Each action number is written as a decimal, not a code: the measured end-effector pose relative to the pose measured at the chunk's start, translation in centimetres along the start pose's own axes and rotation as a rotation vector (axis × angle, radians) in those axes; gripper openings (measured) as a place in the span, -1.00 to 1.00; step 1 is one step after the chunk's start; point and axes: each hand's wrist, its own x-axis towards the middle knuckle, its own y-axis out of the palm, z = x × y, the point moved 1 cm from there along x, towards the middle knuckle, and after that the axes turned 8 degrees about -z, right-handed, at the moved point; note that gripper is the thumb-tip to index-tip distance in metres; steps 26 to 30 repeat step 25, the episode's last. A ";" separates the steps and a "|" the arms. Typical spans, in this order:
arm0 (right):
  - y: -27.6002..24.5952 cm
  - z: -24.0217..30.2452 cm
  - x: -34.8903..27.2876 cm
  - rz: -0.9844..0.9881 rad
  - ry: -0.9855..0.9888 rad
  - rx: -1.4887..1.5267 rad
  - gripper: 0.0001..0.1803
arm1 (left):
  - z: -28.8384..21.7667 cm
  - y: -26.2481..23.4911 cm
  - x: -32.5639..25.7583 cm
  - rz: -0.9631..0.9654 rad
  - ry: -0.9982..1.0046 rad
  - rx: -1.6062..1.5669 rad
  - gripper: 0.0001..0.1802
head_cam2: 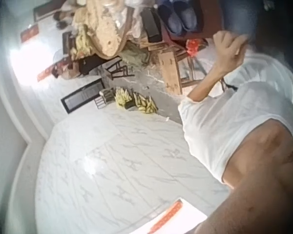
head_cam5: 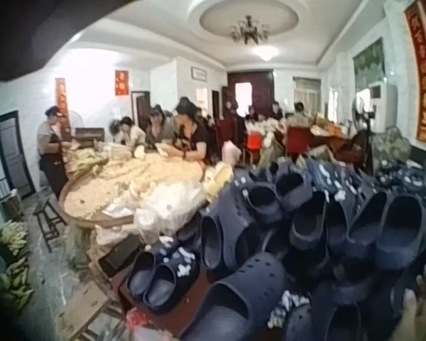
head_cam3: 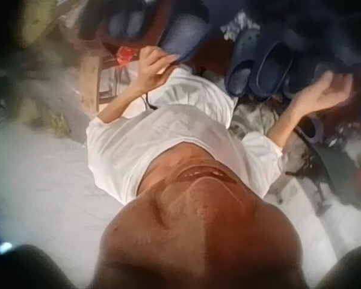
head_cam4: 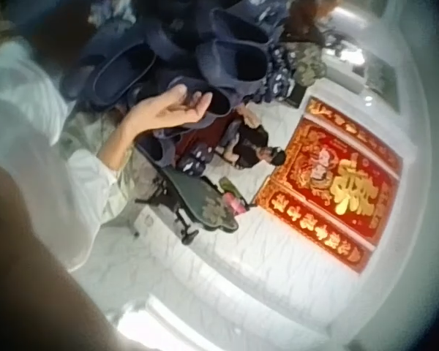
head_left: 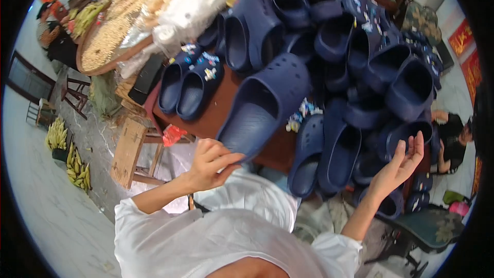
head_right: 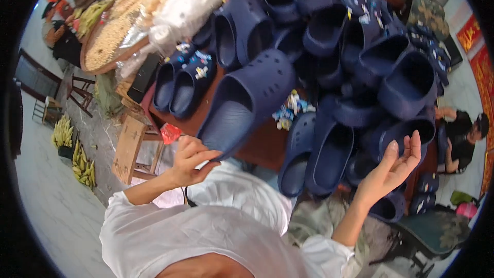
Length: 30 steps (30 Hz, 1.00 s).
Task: Manually attaching decorative charms to the holes of rubber clogs.
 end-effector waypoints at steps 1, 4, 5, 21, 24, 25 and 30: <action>-0.3 0.6 -1.0 -0.016 -0.073 -0.025 -0.60 | -0.2 -0.1 -1.7 0.025 -0.022 -0.020 -0.58; -1.5 3.2 -2.9 0.092 -0.287 0.370 -0.70 | 0.1 0.3 -5.7 0.067 -0.165 0.048 -0.60; -2.6 4.8 -3.2 0.147 -0.434 0.437 -0.67 | 0.2 0.7 -6.4 0.091 -0.178 0.041 -0.60; -0.6 13.8 -4.7 0.237 -0.526 1.310 -0.79 | 1.8 5.2 -6.2 0.168 -0.220 -0.036 -0.64; -0.6 13.8 -4.9 0.226 -0.504 1.321 -0.69 | 3.3 7.2 -2.9 0.061 -0.174 -0.020 -0.62; -0.5 13.8 -5.2 0.229 -0.455 1.370 -0.67 | 3.6 7.9 -1.8 0.008 -0.166 0.028 -0.61; -0.5 13.8 -5.2 0.229 -0.455 1.370 -0.67 | 3.6 7.9 -1.8 0.008 -0.166 0.028 -0.61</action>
